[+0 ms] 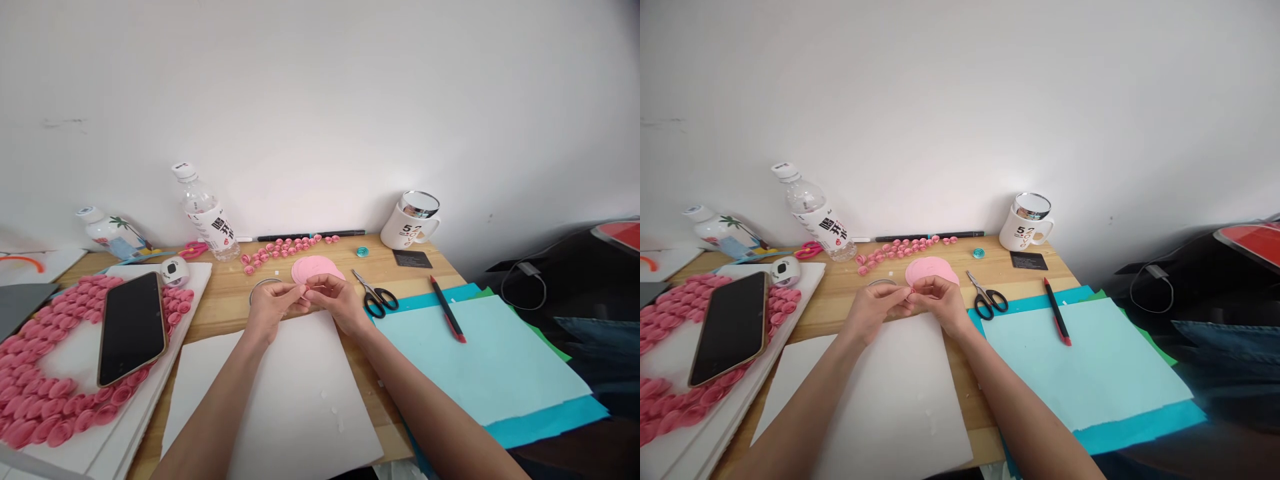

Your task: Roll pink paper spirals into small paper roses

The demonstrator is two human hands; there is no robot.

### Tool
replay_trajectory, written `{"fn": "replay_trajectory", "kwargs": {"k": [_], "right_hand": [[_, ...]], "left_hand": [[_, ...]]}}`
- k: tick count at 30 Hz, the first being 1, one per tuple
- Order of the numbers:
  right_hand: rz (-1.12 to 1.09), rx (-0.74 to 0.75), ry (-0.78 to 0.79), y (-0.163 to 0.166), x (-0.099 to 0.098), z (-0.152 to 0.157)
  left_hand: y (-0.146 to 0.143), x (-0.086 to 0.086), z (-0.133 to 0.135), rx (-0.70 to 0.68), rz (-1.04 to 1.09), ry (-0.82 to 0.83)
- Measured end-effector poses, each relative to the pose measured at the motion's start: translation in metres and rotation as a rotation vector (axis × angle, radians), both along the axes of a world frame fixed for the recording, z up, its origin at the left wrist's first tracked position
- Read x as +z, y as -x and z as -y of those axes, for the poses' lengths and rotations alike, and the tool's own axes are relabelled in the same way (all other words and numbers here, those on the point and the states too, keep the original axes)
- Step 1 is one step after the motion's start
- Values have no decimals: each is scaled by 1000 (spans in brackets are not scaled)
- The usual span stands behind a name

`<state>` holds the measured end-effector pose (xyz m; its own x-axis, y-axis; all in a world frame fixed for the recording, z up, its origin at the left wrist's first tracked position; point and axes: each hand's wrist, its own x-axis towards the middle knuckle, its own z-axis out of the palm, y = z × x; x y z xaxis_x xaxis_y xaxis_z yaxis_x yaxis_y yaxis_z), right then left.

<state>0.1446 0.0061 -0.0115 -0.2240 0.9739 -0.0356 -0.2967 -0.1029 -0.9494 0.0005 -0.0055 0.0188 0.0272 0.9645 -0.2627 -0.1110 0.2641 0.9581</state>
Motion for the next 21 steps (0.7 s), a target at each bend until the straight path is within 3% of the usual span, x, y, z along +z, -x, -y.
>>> {"fn": "replay_trajectory", "kwargs": {"k": [5, 13, 21], "right_hand": [[14, -10, 23, 1, 1, -1], [51, 36, 9, -2, 4, -1], [-24, -98, 39, -2, 4, -1]], "left_hand": [[-1, 0, -1, 98, 3, -67], [0, -4, -2, 100, 18, -112], [-3, -3, 0, 88, -89, -143]]}}
